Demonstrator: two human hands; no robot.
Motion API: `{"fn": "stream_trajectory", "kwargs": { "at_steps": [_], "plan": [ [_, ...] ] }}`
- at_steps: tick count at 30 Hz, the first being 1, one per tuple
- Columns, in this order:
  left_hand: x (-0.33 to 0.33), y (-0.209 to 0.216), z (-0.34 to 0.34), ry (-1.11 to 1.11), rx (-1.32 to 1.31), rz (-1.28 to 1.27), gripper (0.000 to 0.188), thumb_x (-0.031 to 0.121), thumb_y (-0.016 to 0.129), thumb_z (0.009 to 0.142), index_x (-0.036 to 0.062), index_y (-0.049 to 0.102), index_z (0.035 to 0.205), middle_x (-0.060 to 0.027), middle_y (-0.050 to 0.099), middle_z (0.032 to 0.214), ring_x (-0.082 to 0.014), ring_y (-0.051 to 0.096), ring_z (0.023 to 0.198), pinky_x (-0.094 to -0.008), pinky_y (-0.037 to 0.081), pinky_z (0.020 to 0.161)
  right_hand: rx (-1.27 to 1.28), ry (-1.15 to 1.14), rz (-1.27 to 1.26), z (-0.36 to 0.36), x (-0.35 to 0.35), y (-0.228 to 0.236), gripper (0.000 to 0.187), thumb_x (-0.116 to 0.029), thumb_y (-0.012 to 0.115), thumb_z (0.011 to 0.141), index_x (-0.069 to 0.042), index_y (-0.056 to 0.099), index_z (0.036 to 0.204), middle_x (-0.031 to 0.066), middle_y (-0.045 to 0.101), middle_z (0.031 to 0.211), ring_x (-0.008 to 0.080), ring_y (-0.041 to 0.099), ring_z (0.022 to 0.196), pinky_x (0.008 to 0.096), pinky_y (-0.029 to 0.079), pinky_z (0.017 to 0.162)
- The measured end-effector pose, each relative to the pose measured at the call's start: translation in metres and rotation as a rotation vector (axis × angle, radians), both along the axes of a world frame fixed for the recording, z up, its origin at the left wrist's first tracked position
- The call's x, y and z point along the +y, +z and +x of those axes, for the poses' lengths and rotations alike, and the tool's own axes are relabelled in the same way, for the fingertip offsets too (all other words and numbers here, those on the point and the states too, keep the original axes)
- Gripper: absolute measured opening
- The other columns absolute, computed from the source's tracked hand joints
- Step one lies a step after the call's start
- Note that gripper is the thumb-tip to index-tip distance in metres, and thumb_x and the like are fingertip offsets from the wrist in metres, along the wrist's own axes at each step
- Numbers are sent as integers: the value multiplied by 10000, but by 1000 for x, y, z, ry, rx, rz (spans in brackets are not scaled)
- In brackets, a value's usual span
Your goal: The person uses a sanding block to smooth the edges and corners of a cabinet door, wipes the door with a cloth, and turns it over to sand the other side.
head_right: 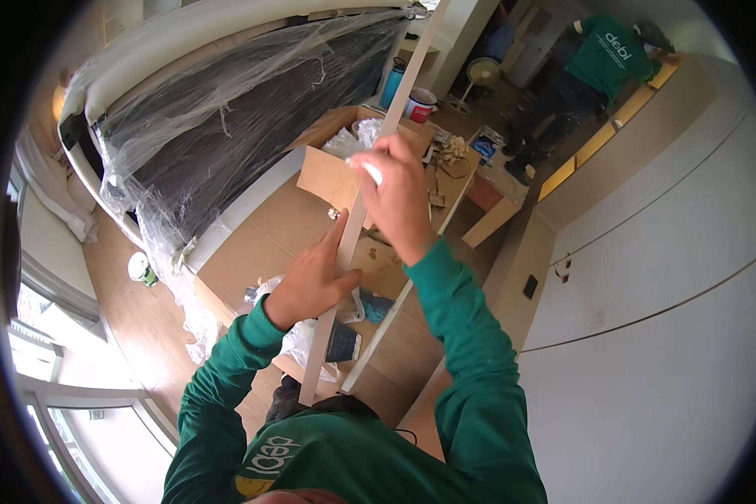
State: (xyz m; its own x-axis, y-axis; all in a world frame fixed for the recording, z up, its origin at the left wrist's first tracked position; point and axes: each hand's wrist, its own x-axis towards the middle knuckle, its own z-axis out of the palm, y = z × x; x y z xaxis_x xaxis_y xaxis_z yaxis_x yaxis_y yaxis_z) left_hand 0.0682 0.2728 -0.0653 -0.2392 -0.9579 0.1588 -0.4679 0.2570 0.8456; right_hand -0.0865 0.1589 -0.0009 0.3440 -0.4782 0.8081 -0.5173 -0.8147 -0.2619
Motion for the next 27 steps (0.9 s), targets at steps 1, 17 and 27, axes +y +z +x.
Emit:
{"fn": "stream_trajectory", "kwargs": {
  "at_steps": [1,17,27],
  "plan": [
    [-1,-6,5,-17,34,-33,966,284,720,878,-107,273,1639,-391,568,1446,-528,570,1340,-507,468,1137,50,52,42,1,24,-7,61,-43,798,895,1,790,936,120,610,949,312,621,910,442,515,812],
    [4,-2,8,-5,173,-41,925,251,658,864,-106,292,1635,-406,491,1532,-527,554,1360,-494,438,1180,-71,-8,-156,-20,-255,81,195,-199,830,892,-16,838,961,175,679,972,359,673,963,448,527,881],
    [11,11,27,42,321,156,874,135,661,819,-76,372,1617,-322,642,1387,-402,632,1319,-432,475,1126,54,552,-4,-1,-66,0,213,-86,854,864,-56,842,1074,70,642,987,235,631,900,354,550,803]
  ]
}}
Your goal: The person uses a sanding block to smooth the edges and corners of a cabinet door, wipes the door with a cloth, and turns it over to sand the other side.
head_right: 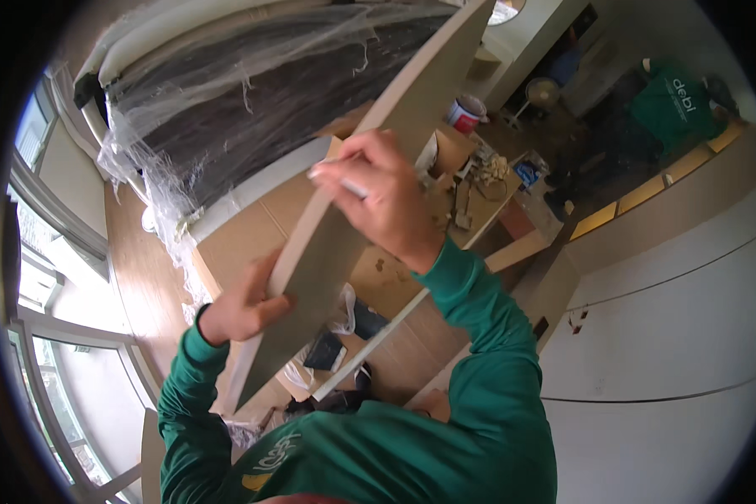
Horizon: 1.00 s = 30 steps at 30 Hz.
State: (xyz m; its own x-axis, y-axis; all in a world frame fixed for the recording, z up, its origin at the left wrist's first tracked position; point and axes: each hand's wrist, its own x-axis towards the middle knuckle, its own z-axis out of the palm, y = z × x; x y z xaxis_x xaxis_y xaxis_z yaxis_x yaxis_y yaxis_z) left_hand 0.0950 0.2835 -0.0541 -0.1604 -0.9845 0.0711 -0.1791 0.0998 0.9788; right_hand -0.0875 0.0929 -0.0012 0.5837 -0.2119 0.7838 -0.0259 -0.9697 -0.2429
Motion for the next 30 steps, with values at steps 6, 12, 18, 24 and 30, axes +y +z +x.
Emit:
{"fn": "stream_trajectory", "kwargs": {
  "at_steps": [6,12,18,24,30],
  "plan": [
    [-4,-3,1,87,-86,25,872,206,648,779,-93,435,1570,-252,654,1401,-350,628,1302,-413,465,1135,99,-24,252,-106,20,-121,198,-64,806,879,-57,826,1076,80,662,1017,277,657,923,405,566,802],
    [5,-8,17,247,-169,228,999,273,734,778,-70,365,1640,-220,545,1565,-328,471,1486,-430,335,1249,231,-274,297,-147,-85,-344,139,-83,788,870,-47,801,1004,170,682,1037,384,656,940,496,530,869],
    [13,-6,10,164,-56,177,991,246,735,781,-72,355,1639,-212,516,1591,-333,466,1489,-435,330,1252,387,-171,640,-131,39,-402,94,-167,770,866,-77,750,886,181,704,903,399,666,926,541,531,863],
    [-5,6,-4,94,-163,108,942,336,703,834,-95,394,1613,-255,542,1572,-354,489,1483,-453,347,1240,675,-317,778,-96,205,-460,1107,-440,937,737,-25,388,1605,255,531,1455,463,503,1334,623,431,1080],
    [-7,13,-29,113,-57,-52,691,87,615,748,-104,563,1410,-236,729,1200,-313,688,1136,-403,528,1014,655,-386,739,-94,187,-488,1094,-298,994,654,-21,428,1549,226,577,1331,418,549,1269,537,459,1043]
  ]
}}
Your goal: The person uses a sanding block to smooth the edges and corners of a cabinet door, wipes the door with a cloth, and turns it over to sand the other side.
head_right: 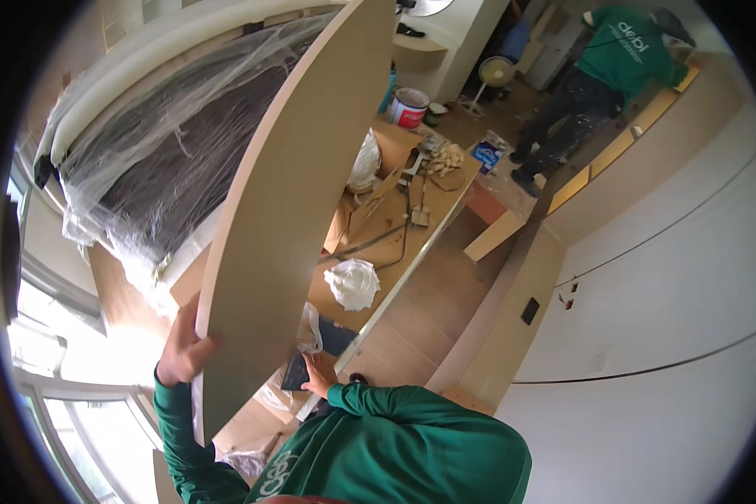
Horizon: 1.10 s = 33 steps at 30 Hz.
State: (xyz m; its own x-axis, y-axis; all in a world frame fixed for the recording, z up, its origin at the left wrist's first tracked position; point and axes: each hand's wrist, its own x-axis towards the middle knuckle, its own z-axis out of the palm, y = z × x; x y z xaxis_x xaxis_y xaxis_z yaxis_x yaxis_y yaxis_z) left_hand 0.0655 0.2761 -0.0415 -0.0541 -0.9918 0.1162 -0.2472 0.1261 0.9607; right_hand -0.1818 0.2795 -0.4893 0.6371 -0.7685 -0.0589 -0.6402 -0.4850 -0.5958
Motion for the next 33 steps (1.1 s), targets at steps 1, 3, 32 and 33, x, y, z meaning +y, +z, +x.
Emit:
{"fn": "stream_trajectory", "kwargs": {
  "at_steps": [1,3,32,33],
  "plan": [
    [2,-3,-2,-7,11,5,685,73,611,756,-106,559,1416,-244,729,1200,-318,691,1134,-402,528,1014,-8,-11,-29,4,2,-6,1041,-284,999,637,-26,473,1497,213,594,1304,416,551,1267,528,457,1051],
    [3,-3,-12,-11,4,-48,720,61,608,773,-84,534,1475,-282,717,1233,-359,701,1137,-421,535,999,60,-98,16,18,-1,-10,945,-247,978,646,-36,501,1434,195,590,1298,416,557,1262,520,480,1058],
    [19,-12,-97,99,-315,-251,935,163,768,708,-34,484,1577,-343,688,1293,-505,688,1159,-491,552,1032,-648,-235,37,-189,-224,514,243,-134,702,1052,16,704,1244,48,679,1168,114,642,1079,279,522,950],
    [18,-12,-98,100,-323,-263,935,163,767,707,-34,485,1577,-344,689,1288,-503,691,1154,-494,555,1027,-523,-167,-234,-176,-226,537,306,-189,828,950,13,737,1161,58,637,1103,147,633,1030,302,514,931]
  ]
}}
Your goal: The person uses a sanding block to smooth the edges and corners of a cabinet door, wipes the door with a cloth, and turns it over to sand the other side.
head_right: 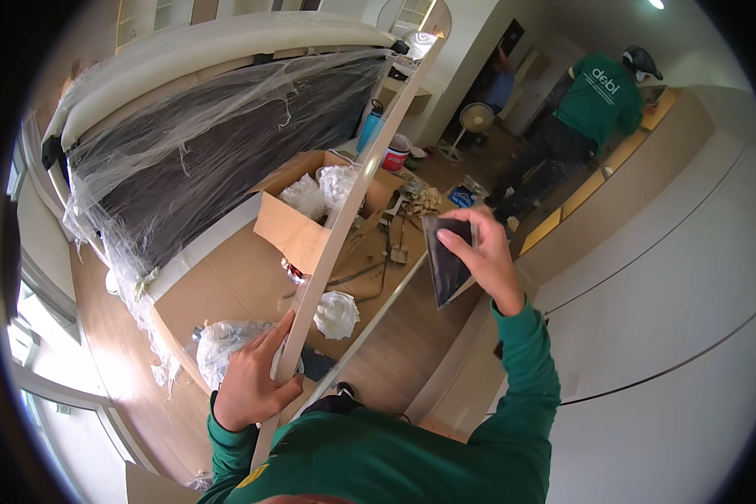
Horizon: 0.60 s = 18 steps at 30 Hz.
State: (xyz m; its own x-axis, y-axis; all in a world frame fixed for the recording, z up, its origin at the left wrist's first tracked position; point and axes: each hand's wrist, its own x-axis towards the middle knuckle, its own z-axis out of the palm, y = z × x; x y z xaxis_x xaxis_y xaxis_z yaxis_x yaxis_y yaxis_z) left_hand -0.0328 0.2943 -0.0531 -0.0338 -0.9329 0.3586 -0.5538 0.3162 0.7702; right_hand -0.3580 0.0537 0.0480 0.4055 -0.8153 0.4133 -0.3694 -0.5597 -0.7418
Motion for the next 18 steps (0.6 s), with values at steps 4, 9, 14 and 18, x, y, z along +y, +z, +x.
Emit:
{"fn": "stream_trajectory", "kwargs": {
  "at_steps": [4,9,14,18],
  "plan": [
    [-4,2,-5,-42,16,30,933,170,769,708,-35,488,1574,-340,688,1302,-502,688,1172,-494,554,1033,469,-5,-367,25,-4,65,358,-233,904,840,-30,762,1099,79,588,1032,234,602,988,360,491,909],
    [1,-2,-11,-14,-30,9,932,205,778,730,-86,470,1560,-304,643,1433,-462,674,1237,-489,546,1066,537,-71,-552,68,-56,78,415,-362,912,832,-36,754,1034,107,586,1002,291,624,956,402,521,865],
    [1,-4,-15,-18,-45,-7,963,203,787,707,-88,461,1565,-307,632,1449,-449,682,1220,-482,548,1065,584,-124,-622,85,-78,79,521,-495,921,800,-49,766,1021,94,584,1008,281,645,907,414,543,799],
    [-1,-4,-17,-21,-69,-14,979,200,788,697,-85,454,1572,-311,623,1461,-446,684,1219,-475,548,1066,615,-164,-658,88,-83,81,554,-545,914,789,-55,765,999,76,582,1005,268,656,850,418,551,759]
  ]
}}
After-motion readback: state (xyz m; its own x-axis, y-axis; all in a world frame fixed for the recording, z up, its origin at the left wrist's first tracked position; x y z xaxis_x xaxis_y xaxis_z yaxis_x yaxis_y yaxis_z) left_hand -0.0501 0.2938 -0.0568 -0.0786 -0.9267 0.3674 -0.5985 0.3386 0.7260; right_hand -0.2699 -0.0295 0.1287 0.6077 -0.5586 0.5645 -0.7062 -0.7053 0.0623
